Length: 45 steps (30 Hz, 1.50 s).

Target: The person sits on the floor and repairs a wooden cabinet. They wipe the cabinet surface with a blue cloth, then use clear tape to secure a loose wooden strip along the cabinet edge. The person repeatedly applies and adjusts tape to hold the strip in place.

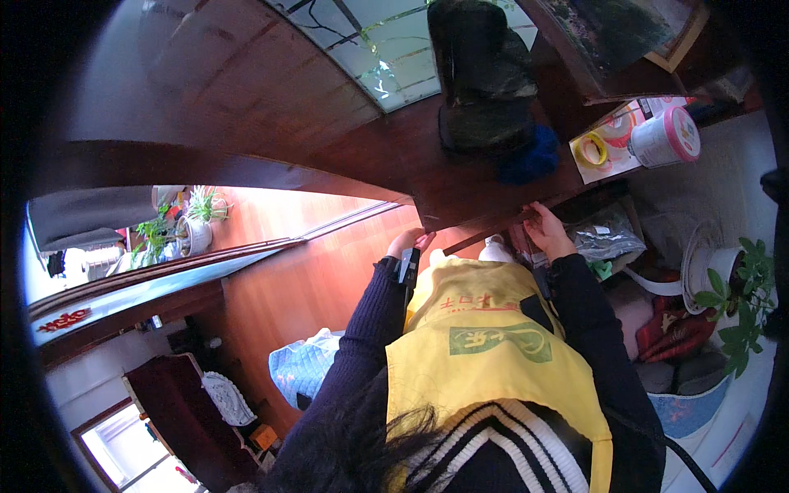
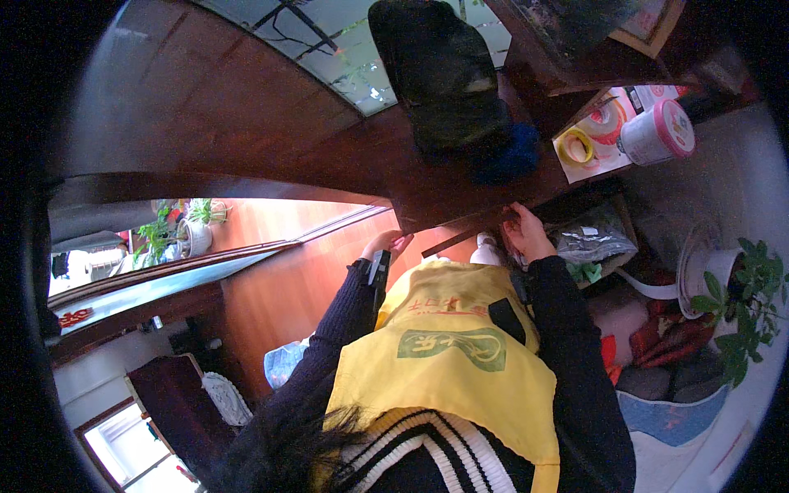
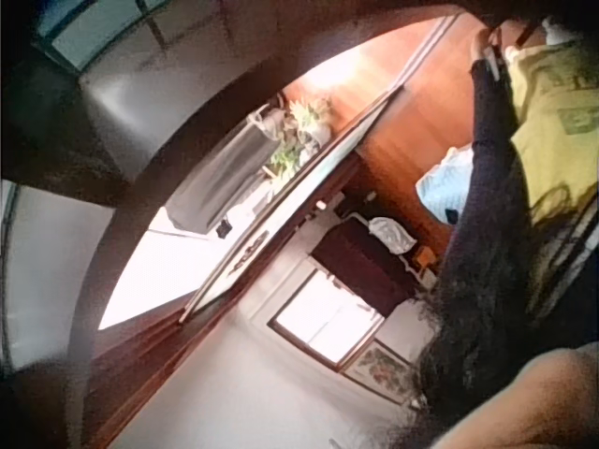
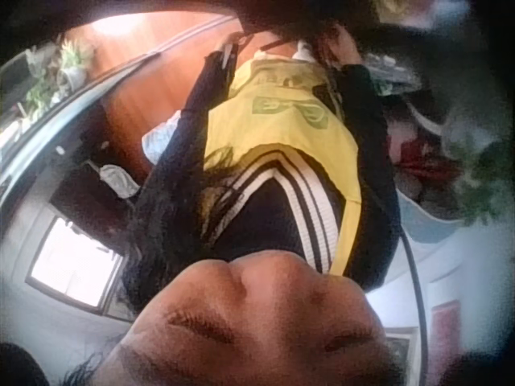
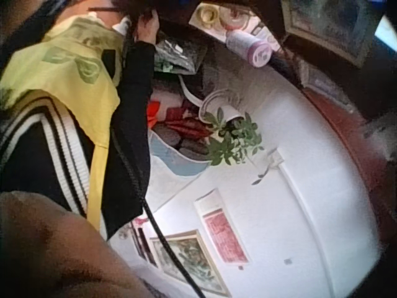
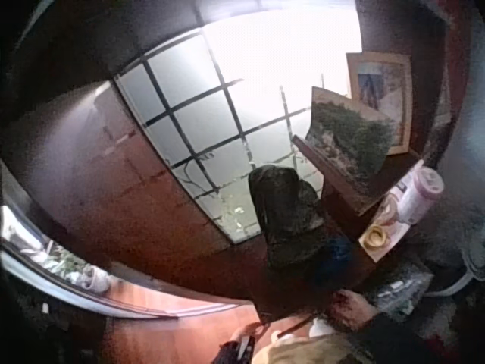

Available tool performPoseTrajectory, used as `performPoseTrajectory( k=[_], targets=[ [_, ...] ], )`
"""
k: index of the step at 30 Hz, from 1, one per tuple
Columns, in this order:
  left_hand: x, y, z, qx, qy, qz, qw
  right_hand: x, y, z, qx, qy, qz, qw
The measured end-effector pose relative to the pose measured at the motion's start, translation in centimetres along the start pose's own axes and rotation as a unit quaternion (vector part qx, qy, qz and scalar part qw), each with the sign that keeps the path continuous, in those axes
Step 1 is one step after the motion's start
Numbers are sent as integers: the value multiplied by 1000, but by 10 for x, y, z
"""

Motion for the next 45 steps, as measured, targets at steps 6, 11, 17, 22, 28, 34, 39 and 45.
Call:
performPoseTrajectory(
  k=[6, 11, 17, 22, 28, 34, 39, 45],
  targets=[
    [3, -4, 11, -32, -19, 17, 999, 1, -16, 5, 54, 18, -88, 995],
    [1, 10, -15, 71, 14, -79, 994, -13, -12, -10, 116, -63, -113, 985],
    [-2, 23, -34, 72, 11, -112, 991, -79, -2, -27, 112, -325, -220, 913],
    [-5, 19, -23, 20, 24, -114, 993, -157, -2, -28, 175, -490, -360, 774],
    [-14, 2, -8, 47, 57, -162, 984, -181, 35, -30, 177, -558, -636, 503],
    [-23, -1, -8, 103, 75, -188, 974, -184, 44, -18, 177, -514, -720, 431],
    [-24, 5, -11, 135, 99, -179, 970, -193, 35, -12, 140, -514, -707, 465],
    [-20, 4, -11, 149, 94, -175, 969, -234, 36, -13, 176, -562, -588, 554]
  ],
)
Point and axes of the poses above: each hand's wrist, its own z-axis towards the middle knuckle, its own y-axis out of the palm, x = y × z, the point moved 4 cm from there along z, towards the middle knuckle, and after that the axes turned 5 degrees about z, right-handed, at the moved point
